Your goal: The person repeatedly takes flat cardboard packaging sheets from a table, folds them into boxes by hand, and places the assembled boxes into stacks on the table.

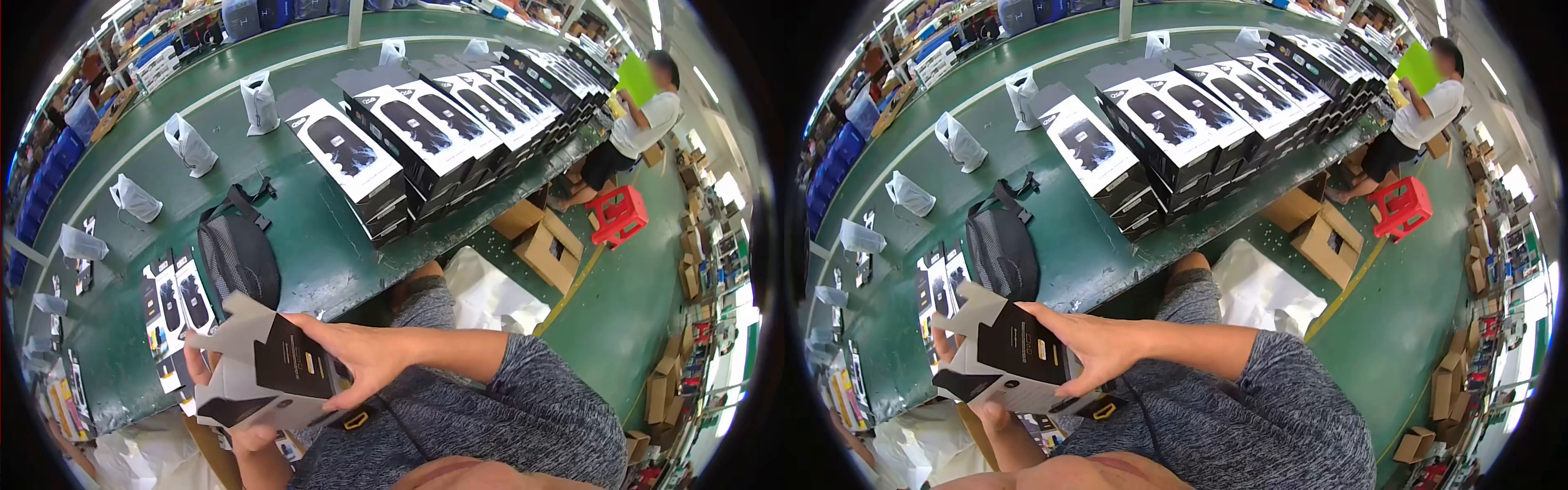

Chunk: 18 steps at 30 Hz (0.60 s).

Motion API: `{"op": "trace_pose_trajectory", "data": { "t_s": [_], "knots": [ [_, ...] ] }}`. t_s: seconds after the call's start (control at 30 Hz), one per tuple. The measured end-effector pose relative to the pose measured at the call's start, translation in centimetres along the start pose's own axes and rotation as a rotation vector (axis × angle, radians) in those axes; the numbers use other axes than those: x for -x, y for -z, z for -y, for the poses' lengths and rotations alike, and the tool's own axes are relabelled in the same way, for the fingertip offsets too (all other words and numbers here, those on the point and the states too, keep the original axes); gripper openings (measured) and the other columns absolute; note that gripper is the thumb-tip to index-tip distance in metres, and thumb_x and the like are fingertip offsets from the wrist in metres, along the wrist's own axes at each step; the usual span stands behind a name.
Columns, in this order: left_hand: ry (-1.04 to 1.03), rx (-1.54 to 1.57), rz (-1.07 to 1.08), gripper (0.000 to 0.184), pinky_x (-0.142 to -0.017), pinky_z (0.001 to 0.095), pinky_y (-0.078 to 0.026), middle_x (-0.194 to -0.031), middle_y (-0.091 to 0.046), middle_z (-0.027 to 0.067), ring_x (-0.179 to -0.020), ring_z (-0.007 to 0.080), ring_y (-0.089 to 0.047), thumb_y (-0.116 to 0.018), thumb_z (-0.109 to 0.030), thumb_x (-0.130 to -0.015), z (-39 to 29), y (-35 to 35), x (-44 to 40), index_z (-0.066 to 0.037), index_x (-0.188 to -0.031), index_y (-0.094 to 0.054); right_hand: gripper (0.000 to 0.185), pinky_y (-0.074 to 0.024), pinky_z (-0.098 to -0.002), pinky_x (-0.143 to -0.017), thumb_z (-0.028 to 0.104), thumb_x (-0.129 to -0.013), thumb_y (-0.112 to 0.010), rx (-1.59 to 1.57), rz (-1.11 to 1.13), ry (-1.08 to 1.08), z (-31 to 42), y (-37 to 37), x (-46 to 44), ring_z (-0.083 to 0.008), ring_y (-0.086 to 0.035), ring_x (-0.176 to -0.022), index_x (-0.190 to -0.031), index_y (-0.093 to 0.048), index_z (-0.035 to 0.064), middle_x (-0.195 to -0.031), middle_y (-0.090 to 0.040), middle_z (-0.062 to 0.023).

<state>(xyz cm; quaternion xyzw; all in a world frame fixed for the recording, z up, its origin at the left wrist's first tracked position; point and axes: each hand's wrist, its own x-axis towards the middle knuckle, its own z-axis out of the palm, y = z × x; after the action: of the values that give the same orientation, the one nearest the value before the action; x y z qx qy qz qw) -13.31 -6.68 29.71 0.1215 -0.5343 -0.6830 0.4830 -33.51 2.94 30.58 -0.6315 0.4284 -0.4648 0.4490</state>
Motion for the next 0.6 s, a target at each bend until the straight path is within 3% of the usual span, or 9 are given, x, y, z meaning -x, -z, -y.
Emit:
{"op": "trace_pose_trajectory", "data": {
  "t_s": [0.13,0.2,0.23,0.27,0.3,0.37,0.43,0.5,0.6],
  "knots": [
    [-0.325,-0.130,0.226,0.093,-0.107,0.0510,-0.048,-0.139,-0.045,0.0196,-0.131,0.0383,-0.050,-0.091,-0.047,-0.072,0.9,1.0,-1.8,-0.015,-0.140,-0.036,0.118,-0.0398,-0.0416,-0.112,0.036,-0.076,-0.087,0.128,-0.037,0.159,-1.0,0.0,-0.5,-0.0366,-0.050,-0.134,-0.161,-0.013,0.0017,-0.145,-0.046,-0.0235],
    [-0.230,-0.182,-0.062,0.079,-0.106,0.0459,-0.050,-0.132,-0.047,0.0170,-0.128,0.0339,-0.052,-0.088,-0.046,-0.077,0.2,1.8,-1.5,-0.014,-0.133,-0.041,0.105,-0.0381,-0.0422,-0.113,0.044,-0.082,-0.083,0.172,-0.111,0.157,-1.5,0.3,-0.3,-0.0362,-0.047,-0.136,-0.159,-0.026,0.0009,-0.146,-0.046,-0.0219],
    [-0.200,-0.194,-0.172,0.079,-0.105,0.0433,-0.050,-0.132,-0.047,0.0163,-0.127,0.0314,-0.053,-0.086,-0.047,-0.079,-0.1,2.2,-1.5,-0.012,-0.134,-0.041,0.089,-0.0392,-0.0417,-0.112,0.038,-0.086,-0.080,0.188,-0.177,0.131,-2.2,0.6,0.0,-0.0352,-0.049,-0.133,-0.154,-0.037,0.0009,-0.143,-0.049,-0.0217],
    [-0.202,-0.366,-0.222,0.081,-0.106,0.0416,-0.049,-0.142,-0.050,0.0166,-0.125,0.0263,-0.057,-0.064,-0.053,-0.094,1.3,7.5,-0.3,-0.005,-0.151,-0.033,0.076,-0.0428,-0.0413,-0.108,0.032,-0.087,-0.080,0.204,-0.211,0.131,-2.6,1.1,0.3,-0.0339,-0.054,-0.127,-0.147,-0.046,0.0005,-0.137,-0.054,-0.0208],
    [-0.061,-0.315,-0.201,0.081,-0.105,0.0404,-0.050,-0.140,-0.054,0.0153,-0.124,0.0256,-0.059,-0.061,-0.051,-0.097,0.5,8.4,0.1,-0.006,-0.155,-0.029,0.062,-0.0465,-0.0408,-0.104,0.025,-0.088,-0.079,0.216,-0.251,0.120,-2.8,1.0,1.2,-0.0326,-0.059,-0.120,-0.140,-0.056,0.0000,-0.131,-0.059,-0.0200],
    [-0.063,-0.209,-0.218,0.076,-0.104,0.0400,-0.052,-0.141,-0.056,0.0129,-0.123,0.0252,-0.061,-0.057,-0.051,-0.099,0.4,9.4,0.5,-0.009,-0.156,-0.030,0.047,-0.0504,-0.0395,-0.097,0.017,-0.088,-0.079,0.106,-0.255,0.067,-3.5,1.2,3.1,-0.0305,-0.064,-0.110,-0.128,-0.063,-0.0002,-0.123,-0.063,-0.0182],
    [0.077,-0.115,-0.379,0.070,-0.102,0.0417,-0.054,-0.138,-0.059,0.0106,-0.119,0.0255,-0.064,-0.054,-0.051,-0.102,-0.1,12.3,2.4,-0.011,-0.155,-0.033,0.030,-0.0550,-0.0367,-0.086,0.008,-0.085,-0.078,0.124,-0.305,0.078,-4.3,0.7,4.6,-0.0264,-0.070,-0.095,-0.113,-0.071,-0.0006,-0.113,-0.068,-0.0160],
    [0.049,-0.132,-0.354,0.069,-0.100,0.0418,-0.056,-0.135,-0.061,0.0116,-0.116,0.0258,-0.066,-0.057,-0.052,-0.100,0.1,12.6,2.8,-0.013,-0.154,-0.035,0.034,-0.0551,-0.0360,-0.088,0.013,-0.087,-0.079,0.133,-0.304,-0.005,-5.3,0.8,6.0,-0.0241,-0.069,-0.098,-0.115,-0.069,-0.0020,-0.108,-0.069,-0.0133],
    [0.001,-0.115,-0.314,0.075,-0.097,0.0418,-0.058,-0.133,-0.062,0.0139,-0.113,0.0264,-0.067,-0.065,-0.051,-0.096,1.2,10.8,1.9,-0.013,-0.153,-0.035,0.065,-0.0508,-0.0404,-0.099,0.023,-0.082,-0.085,0.076,-0.321,0.063,-7.2,0.7,6.4,-0.0292,-0.065,-0.112,-0.136,-0.057,-0.0002,-0.123,-0.064,-0.0174]
  ]
}}
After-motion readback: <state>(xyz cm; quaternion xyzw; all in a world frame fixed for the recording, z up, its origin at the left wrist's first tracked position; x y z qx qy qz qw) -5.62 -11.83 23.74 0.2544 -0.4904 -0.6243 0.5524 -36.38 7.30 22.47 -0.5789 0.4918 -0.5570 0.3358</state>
